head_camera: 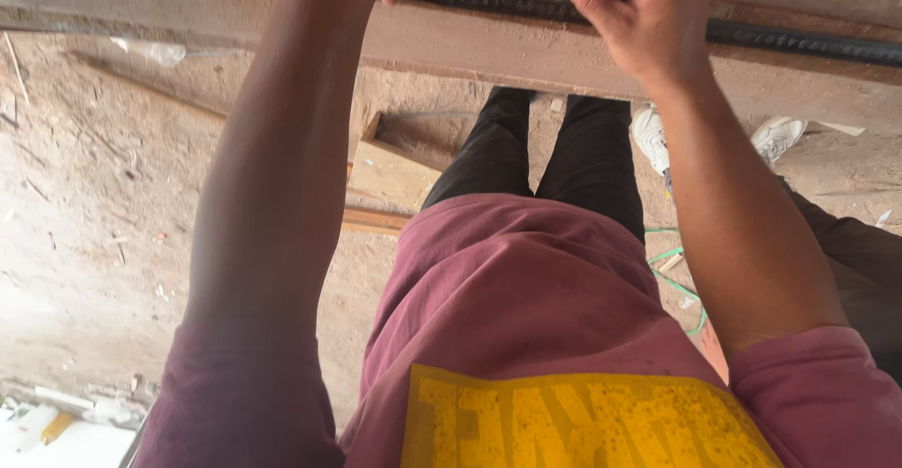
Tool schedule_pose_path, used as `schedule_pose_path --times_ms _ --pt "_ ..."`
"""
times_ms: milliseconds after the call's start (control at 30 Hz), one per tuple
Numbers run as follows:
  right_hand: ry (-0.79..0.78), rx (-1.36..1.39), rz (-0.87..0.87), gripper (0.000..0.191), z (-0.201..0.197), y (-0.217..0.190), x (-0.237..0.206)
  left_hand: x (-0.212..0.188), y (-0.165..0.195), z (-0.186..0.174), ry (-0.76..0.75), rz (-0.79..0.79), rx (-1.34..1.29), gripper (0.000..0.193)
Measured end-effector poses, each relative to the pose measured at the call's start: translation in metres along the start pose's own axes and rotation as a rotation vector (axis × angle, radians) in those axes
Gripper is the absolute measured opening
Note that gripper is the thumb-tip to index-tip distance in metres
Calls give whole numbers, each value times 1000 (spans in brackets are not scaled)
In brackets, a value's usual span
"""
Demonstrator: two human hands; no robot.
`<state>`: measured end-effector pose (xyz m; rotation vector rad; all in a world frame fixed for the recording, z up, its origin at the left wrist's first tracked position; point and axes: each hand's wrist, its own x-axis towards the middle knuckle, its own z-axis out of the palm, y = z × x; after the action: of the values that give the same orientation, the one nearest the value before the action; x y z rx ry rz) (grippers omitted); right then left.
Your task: The person measures and marks a long wooden plank using a tape measure, a speed square, and a pencil. They repeatedly position the tools to draw straight lines and mark measurement points along the plank's length.
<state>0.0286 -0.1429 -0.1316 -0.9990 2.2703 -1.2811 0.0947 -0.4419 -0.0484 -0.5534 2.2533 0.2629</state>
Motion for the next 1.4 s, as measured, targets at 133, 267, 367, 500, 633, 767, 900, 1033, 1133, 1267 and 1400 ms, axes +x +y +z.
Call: schedule_pose_path --times_ms 133,267,367,500,633,767,900,1033,1133,1267,1400 --pt "27 -17 -34 32 -1 -1 -1 4 1 1 15 6 12 37" --pt "43 12 -51 33 -1 -3 -3 4 1 2 38 11 11 38" --pt "43 12 -41 31 -2 -3 0 2 -1 1 47 9 6 38" --pt "50 -26 -79 29 -3 -4 2 -1 -1 0 83 23 -14 38" --pt "90 -79 -90 29 -2 -6 1 0 -1 -2 61 53 5 33" --pt "84 -57 -81 30 -1 -6 0 2 -2 -2 45 32 8 35" --pt "87 53 18 31 -2 -10 7 4 -3 -2 58 48 23 41" --pt "197 494 17 19 -15 -23 12 4 -3 -10 79 83 46 47" --pt "160 95 -183 16 -42 -42 -6 -2 -5 -19 104 109 90 51" --pt "233 -141 -113 10 -66 -61 -29 -14 -4 -24 39 31 120 58" --pt "353 91 -27 25 -66 -61 -32 -16 -2 -29 37 39 85 82"
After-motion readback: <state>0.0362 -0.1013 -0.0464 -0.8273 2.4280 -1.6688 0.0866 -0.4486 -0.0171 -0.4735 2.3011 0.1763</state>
